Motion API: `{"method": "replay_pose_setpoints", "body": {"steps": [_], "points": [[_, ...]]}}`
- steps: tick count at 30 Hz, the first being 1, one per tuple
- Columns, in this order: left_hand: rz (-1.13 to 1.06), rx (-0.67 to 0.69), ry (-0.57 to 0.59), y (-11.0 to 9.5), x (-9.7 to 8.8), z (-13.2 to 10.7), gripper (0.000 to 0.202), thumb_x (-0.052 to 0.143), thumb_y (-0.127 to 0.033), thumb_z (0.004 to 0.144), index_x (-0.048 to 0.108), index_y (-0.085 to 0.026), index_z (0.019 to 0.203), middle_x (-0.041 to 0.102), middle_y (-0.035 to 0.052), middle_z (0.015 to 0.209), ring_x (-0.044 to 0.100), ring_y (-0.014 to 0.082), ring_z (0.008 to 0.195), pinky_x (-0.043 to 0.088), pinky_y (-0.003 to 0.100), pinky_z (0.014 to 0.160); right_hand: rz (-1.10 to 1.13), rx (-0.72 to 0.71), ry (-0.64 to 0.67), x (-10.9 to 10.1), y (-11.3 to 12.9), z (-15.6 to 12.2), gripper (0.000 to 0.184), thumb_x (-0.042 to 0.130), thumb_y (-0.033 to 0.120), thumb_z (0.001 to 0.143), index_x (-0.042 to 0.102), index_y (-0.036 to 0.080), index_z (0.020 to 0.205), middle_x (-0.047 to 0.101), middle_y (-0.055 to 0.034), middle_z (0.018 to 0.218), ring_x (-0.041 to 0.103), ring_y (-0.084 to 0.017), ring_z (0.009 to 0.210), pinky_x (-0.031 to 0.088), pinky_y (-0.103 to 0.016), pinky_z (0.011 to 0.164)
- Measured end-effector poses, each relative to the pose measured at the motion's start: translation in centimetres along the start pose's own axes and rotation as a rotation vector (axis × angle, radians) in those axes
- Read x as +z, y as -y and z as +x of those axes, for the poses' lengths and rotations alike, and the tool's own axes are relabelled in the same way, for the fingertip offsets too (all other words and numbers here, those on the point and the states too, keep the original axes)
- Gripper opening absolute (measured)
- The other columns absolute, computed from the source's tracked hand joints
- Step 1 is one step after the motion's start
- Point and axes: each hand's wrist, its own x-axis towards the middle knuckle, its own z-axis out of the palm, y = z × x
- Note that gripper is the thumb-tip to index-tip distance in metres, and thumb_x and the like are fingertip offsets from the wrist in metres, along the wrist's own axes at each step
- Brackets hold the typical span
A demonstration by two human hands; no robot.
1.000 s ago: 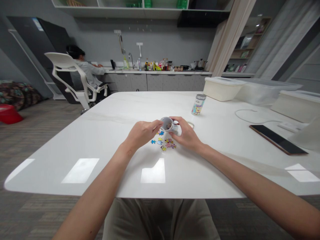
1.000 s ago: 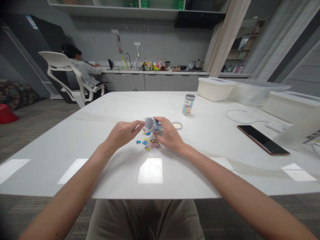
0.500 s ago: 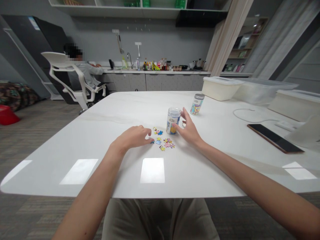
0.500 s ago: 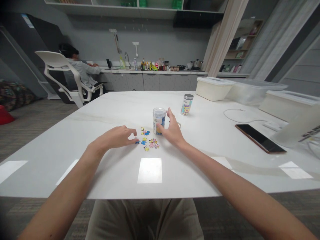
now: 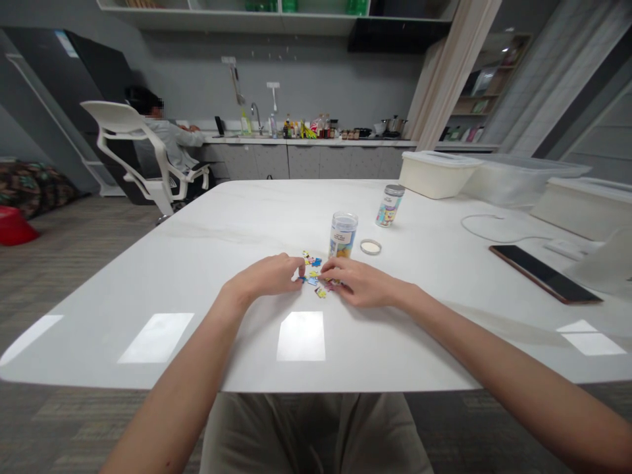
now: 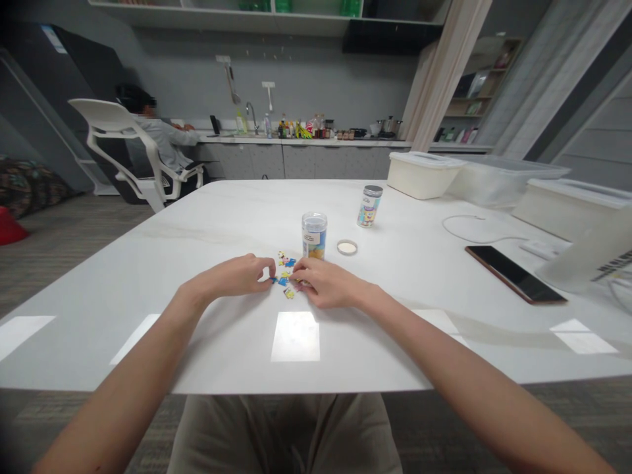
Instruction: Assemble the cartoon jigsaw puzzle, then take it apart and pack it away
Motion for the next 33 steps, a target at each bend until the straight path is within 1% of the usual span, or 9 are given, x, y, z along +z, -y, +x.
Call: {"method": "replay_pose_setpoints", "body": {"steps": [7,15,19,21,23,26,28,30,33], "points": [[0.023,-0.017,-0.004,-0.2,0.1,0.2,0.032,0.046,-0.032,0.085,0.059,-0.023,0.113,0.067,0.007,0.087,0.062,0.0191,0.066,0.043,0.028,0.061,0.068,0.056,-0.033,0.3,-1.0,0.1,0.033,0.047,0.0,0.081,0.068,0.018,0.098,0.063,-0.0087,0.103,0.062,-0.018,0.093,0.052,-0.032,0.082],[-0.008,-0.016,-0.017,-0.2,0.0,0.0,0.033,0.05,-0.032,0.082,0.056,-0.021,0.112,0.067,0.0075,0.087,0.061,0.0186,0.062,0.041,0.027,0.055,0.093,0.069,-0.035,0.4,-1.0,0.3,0.032,0.048,0.003,0.084,0.069,0.021,0.099,0.063,-0.0072,0.097,0.062,-0.018,0.09,0.053,-0.033,0.081],[-0.002,0.006,-0.007,-0.2,-0.2,-0.1,0.025,0.051,-0.028,0.082,0.062,-0.021,0.103,0.068,0.0072,0.085,0.063,0.0197,0.068,0.042,0.026,0.057,0.087,0.038,-0.053,0.7,-0.7,0.3,0.028,0.048,0.01,0.088,0.068,0.021,0.105,0.061,-0.0084,0.1,0.06,-0.02,0.094,0.053,-0.037,0.082],[0.008,0.038,-0.05,-0.4,-0.3,-0.1,0.022,0.05,-0.026,0.083,0.064,-0.022,0.1,0.068,0.0055,0.082,0.063,0.0191,0.069,0.041,0.026,0.058,0.092,0.042,-0.089,0.8,-0.3,0.4,0.027,0.049,0.014,0.09,0.065,0.02,0.111,0.061,-0.0094,0.102,0.059,-0.02,0.094,0.053,-0.039,0.083],[0.009,0.066,-0.142,-0.6,-0.3,0.0,0.022,0.049,-0.028,0.086,0.064,-0.023,0.101,0.067,0.0036,0.077,0.062,0.0182,0.067,0.04,0.025,0.058,0.105,0.064,-0.136,1.0,0.0,0.5,0.028,0.05,0.018,0.091,0.062,0.02,0.117,0.061,-0.01,0.104,0.059,-0.021,0.096,0.052,-0.04,0.084],[0.007,0.106,-0.259,-1.2,-0.3,0.1,0.021,0.049,-0.034,0.09,0.065,-0.023,0.098,0.065,0.0012,0.071,0.06,0.0167,0.064,0.038,0.025,0.058,0.112,0.089,-0.204,1.2,0.4,0.8,0.023,0.051,0.022,0.092,0.061,0.02,0.113,0.064,-0.0086,0.1,0.06,-0.021,0.093,0.051,-0.039,0.081],[0.014,0.125,-0.287,-1.5,-0.4,0.2,0.021,0.049,-0.035,0.09,0.066,-0.022,0.094,0.062,-0.0002,0.066,0.058,0.0155,0.061,0.036,0.024,0.058,0.096,0.087,-0.246,1.2,0.4,0.9,0.017,0.051,0.023,0.093,0.064,0.02,0.103,0.065,-0.0066,0.091,0.06,-0.02,0.086,0.051,-0.036,0.076],[0.018,0.126,-0.299,-1.6,-0.5,0.2,0.021,0.05,-0.035,0.091,0.065,-0.022,0.095,0.061,-0.0008,0.063,0.057,0.0152,0.059,0.035,0.024,0.057,0.067,0.068,-0.29,0.9,0.3,0.9,0.017,0.049,0.023,0.094,0.066,0.02,0.096,0.064,-0.0053,0.085,0.06,-0.019,0.081,0.051,-0.035,0.072],[0.029,0.104,-0.287,-1.3,-0.4,0.3,0.023,0.051,-0.038,0.09,0.064,-0.023,0.102,0.062,0.0005,0.067,0.058,0.0169,0.063,0.036,0.025,0.058,0.024,0.059,-0.417,-0.1,0.2,0.8,0.023,0.046,0.025,0.096,0.068,0.023,0.099,0.062,-0.005,0.085,0.06,-0.018,0.079,0.051,-0.033,0.07]]}}
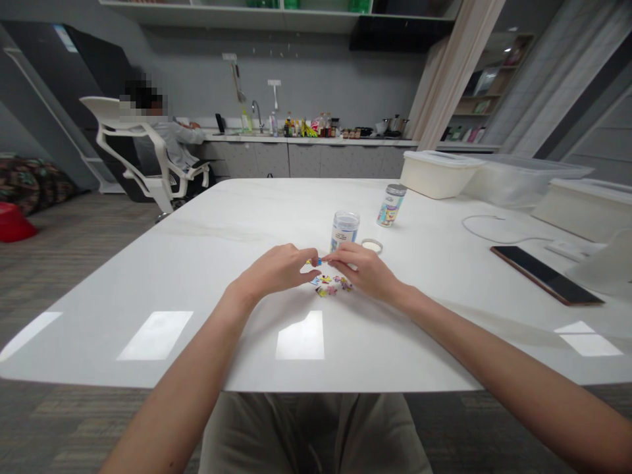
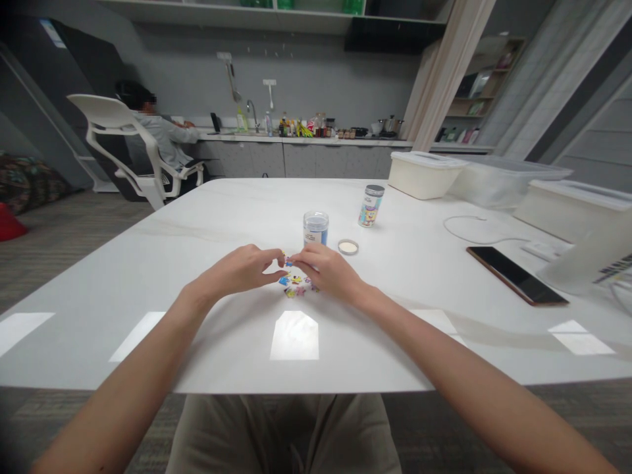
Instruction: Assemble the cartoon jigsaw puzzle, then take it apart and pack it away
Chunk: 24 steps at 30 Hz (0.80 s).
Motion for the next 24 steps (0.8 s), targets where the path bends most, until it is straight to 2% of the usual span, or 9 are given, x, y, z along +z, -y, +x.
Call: {"method": "replay_pose_setpoints", "body": {"steps": [5,7,11,15,20,22,24], "points": [[0.012,-0.024,0.13,0.3,0.4,0.0,0.031,0.05,-0.041,0.089,0.063,-0.023,0.111,0.067,0.0048,0.08,0.063,0.0203,0.075,0.042,0.027,0.064,-0.105,0.108,-0.351,-2.0,-0.6,1.5,0.029,0.043,0.029,0.097,0.068,0.028,0.112,0.053,-0.0058,0.089,0.055,-0.019,0.08,0.051,-0.035,0.072],[0.004,-0.039,0.169,0.1,0.5,0.1,0.036,0.049,-0.045,0.089,0.062,-0.022,0.114,0.067,0.0058,0.083,0.063,0.0199,0.075,0.043,0.027,0.064,-0.144,0.169,-0.399,-2.2,-1.2,2.0,0.031,0.043,0.032,0.096,0.068,0.028,0.112,0.05,-0.0063,0.091,0.054,-0.02,0.083,0.051,-0.038,0.076],[0.012,-0.064,0.205,-0.3,0.5,0.1,0.038,0.049,-0.045,0.089,0.061,-0.023,0.118,0.067,0.0065,0.086,0.063,0.0193,0.074,0.043,0.027,0.064,-0.155,0.266,-0.344,-2.2,-2.0,2.3,0.037,0.044,0.039,0.094,0.063,0.026,0.123,0.047,-0.0083,0.1,0.054,-0.023,0.092,0.051,-0.045,0.084],[0.002,-0.056,0.226,-0.2,0.5,0.1,0.034,0.047,-0.043,0.09,0.064,-0.024,0.113,0.067,0.0065,0.085,0.063,0.0193,0.074,0.044,0.028,0.065,-0.115,0.351,-0.376,-2.1,-2.3,1.8,0.049,0.049,0.043,0.09,0.049,0.027,0.137,0.048,-0.0113,0.116,0.055,-0.027,0.104,0.049,-0.049,0.09],[-0.016,-0.058,0.222,-0.1,0.6,0.1,0.032,0.047,-0.042,0.09,0.065,-0.024,0.11,0.067,0.0071,0.085,0.063,0.0196,0.073,0.044,0.028,0.065,0.123,0.497,-0.304,-0.2,-3.9,1.1,0.081,0.064,0.048,0.078,0.027,0.025,0.146,0.051,-0.0157,0.133,0.051,-0.033,0.12,0.051,-0.052,0.088],[-0.015,-0.058,0.224,-0.1,0.6,0.1,0.033,0.047,-0.042,0.09,0.064,-0.024,0.111,0.068,0.0068,0.085,0.063,0.0192,0.071,0.045,0.028,0.065,0.198,0.524,-0.246,0.8,-4.5,0.8,0.081,0.068,0.046,0.074,0.03,0.025,0.143,0.057,-0.0138,0.128,0.054,-0.031,0.117,0.051,-0.051,0.089],[-0.013,-0.051,0.218,-0.1,0.6,0.0,0.033,0.047,-0.042,0.089,0.063,-0.024,0.112,0.067,0.0066,0.085,0.063,0.0191,0.07,0.045,0.028,0.065,0.208,0.527,-0.242,1.4,-4.7,0.6,0.073,0.069,0.043,0.073,0.037,0.025,0.136,0.062,-0.0113,0.12,0.06,-0.028,0.107,0.052,-0.048,0.085]]}}
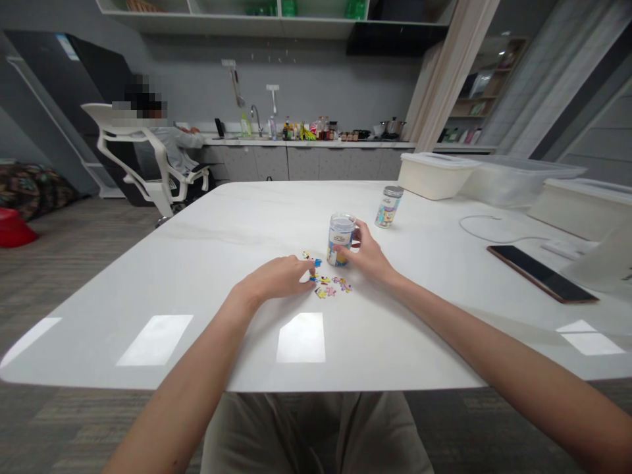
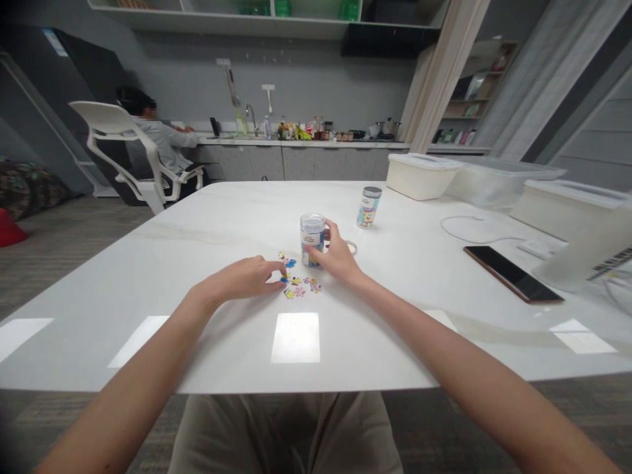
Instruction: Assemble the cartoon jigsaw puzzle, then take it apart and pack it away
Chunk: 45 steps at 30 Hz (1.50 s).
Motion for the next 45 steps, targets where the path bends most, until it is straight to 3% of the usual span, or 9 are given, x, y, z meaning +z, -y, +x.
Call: {"method": "replay_pose_setpoints", "body": {"steps": [5,15,22,28,33,45], "points": [[-0.014,-0.002,-0.001,0.0,0.0,-0.1,0.028,0.047,-0.038,0.088,0.063,-0.024,0.107,0.067,0.0058,0.085,0.062,0.019,0.068,0.044,0.028,0.063,-0.049,-0.046,-0.026,0.2,0.6,-0.7,0.059,0.07,0.042,0.072,0.045,0.023,0.122,0.065,-0.0096,0.112,0.061,-0.025,0.096,0.053,-0.04,0.075],[-0.091,-0.004,0.021,0.1,-0.1,-0.1,0.026,0.051,-0.036,0.086,0.06,-0.022,0.105,0.065,0.0049,0.082,0.059,0.0161,0.06,0.041,0.026,0.057,-0.06,-0.099,0.0,0.1,0.9,-1.3,0.057,0.07,0.041,0.073,0.044,0.022,0.121,0.062,-0.0092,0.114,0.059,-0.023,0.095,0.05,-0.037,0.074],[-0.101,0.029,0.038,-0.2,-0.3,-0.1,0.015,0.05,-0.027,0.084,0.061,-0.021,0.091,0.066,0.0032,0.079,0.059,0.0159,0.063,0.042,0.026,0.061,-0.047,-0.109,0.031,0.1,1.5,-1.5,0.058,0.071,0.038,0.073,0.043,0.021,0.121,0.061,-0.0094,0.117,0.058,-0.024,0.098,0.049,-0.036,0.076],[-0.071,0.029,0.019,0.0,0.0,0.0,0.027,0.046,-0.032,0.087,0.059,-0.021,0.108,0.065,0.0045,0.079,0.06,0.0192,0.068,0.042,0.027,0.061,-0.046,-0.123,0.041,0.0,1.7,-1.7,0.059,0.071,0.038,0.074,0.043,0.022,0.123,0.06,-0.0092,0.118,0.058,-0.025,0.098,0.049,-0.037,0.076],[-0.085,0.053,0.02,0.3,0.1,0.0,0.024,0.048,-0.027,0.086,0.063,-0.025,0.104,0.066,0.0039,0.085,0.061,0.0177,0.071,0.042,0.026,0.063,-0.049,-0.118,0.048,0.0,1.5,-1.7,0.058,0.071,0.038,0.074,0.042,0.022,0.123,0.06,-0.0088,0.118,0.057,-0.024,0.098,0.049,-0.037,0.076],[-0.026,0.004,-0.034,0.2,-0.1,0.2,0.028,0.04,-0.022,0.091,0.063,-0.023,0.106,0.065,0.0047,0.075,0.061,0.0181,0.063,0.038,0.026,0.055,-0.076,-0.167,0.039,0.1,2.0,-1.9,0.057,0.07,0.038,0.076,0.043,0.022,0.123,0.059,-0.0088,0.118,0.057,-0.024,0.099,0.049,-0.038,0.079]]}}
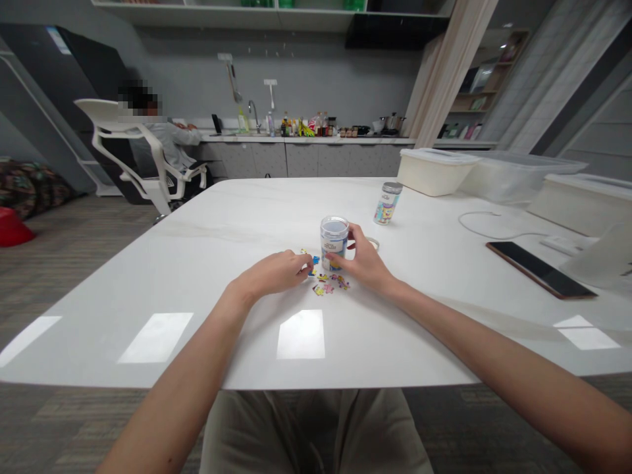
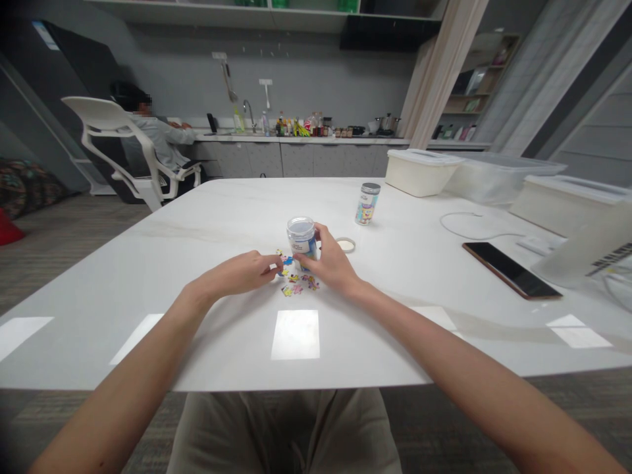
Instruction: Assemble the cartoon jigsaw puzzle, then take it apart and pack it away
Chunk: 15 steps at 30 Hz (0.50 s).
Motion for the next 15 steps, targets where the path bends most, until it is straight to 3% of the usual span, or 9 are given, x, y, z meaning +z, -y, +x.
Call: {"method": "replay_pose_setpoints", "body": {"steps": [4,8,11,13,15], "points": [[0.022,-0.076,-0.155,0.48,-0.11,-0.08,0.025,0.039,-0.026,0.094,0.061,-0.022,0.106,0.065,0.0038,0.074,0.063,0.0193,0.069,0.039,0.025,0.057,-0.047,-0.067,-0.012,-0.18,0.23,-0.13,0.057,0.069,0.035,0.077,0.043,0.022,0.125,0.058,-0.0095,0.118,0.057,-0.026,0.102,0.049,-0.04,0.084],[-0.007,-0.193,-0.585,0.78,-0.38,-0.05,0.02,0.041,-0.022,0.095,0.059,-0.018,0.103,0.058,-0.0016,0.057,0.056,0.0148,0.053,0.036,0.023,0.054,-0.092,-0.154,-0.008,-0.41,0.38,-0.2,0.056,0.07,0.031,0.078,0.042,0.023,0.126,0.057,-0.0099,0.12,0.056,-0.027,0.106,0.048,-0.042,0.086],[-0.062,-0.056,-0.879,0.69,-0.41,-0.09,0.018,0.043,-0.025,0.096,0.059,-0.017,0.099,0.047,-0.0075,0.047,0.044,0.0088,0.039,0.032,0.019,0.049,-0.125,-0.236,0.012,-0.5,0.56,-0.21,0.053,0.069,0.027,0.08,0.043,0.024,0.126,0.058,-0.0095,0.12,0.055,-0.027,0.107,0.048,-0.043,0.089],[-0.053,0.094,-0.925,0.46,-0.23,-0.08,0.017,0.044,-0.025,0.095,0.06,-0.018,0.097,0.045,-0.0091,0.045,0.04,0.0069,0.037,0.031,0.017,0.047,-0.149,-0.275,0.026,-0.51,0.71,-0.22,0.054,0.069,0.024,0.08,0.042,0.025,0.126,0.058,-0.0094,0.121,0.055,-0.027,0.107,0.047,-0.045,0.09],[-0.019,0.195,-0.883,0.21,0.08,0.01,0.018,0.043,-0.025,0.095,0.061,-0.019,0.096,0.048,-0.0086,0.046,0.041,0.0063,0.037,0.031,0.017,0.046,-0.168,-0.297,0.046,-0.52,0.87,-0.26,0.055,0.068,0.022,0.08,0.042,0.026,0.127,0.057,-0.0093,0.12,0.055,-0.028,0.107,0.047,-0.046,0.091]]}}
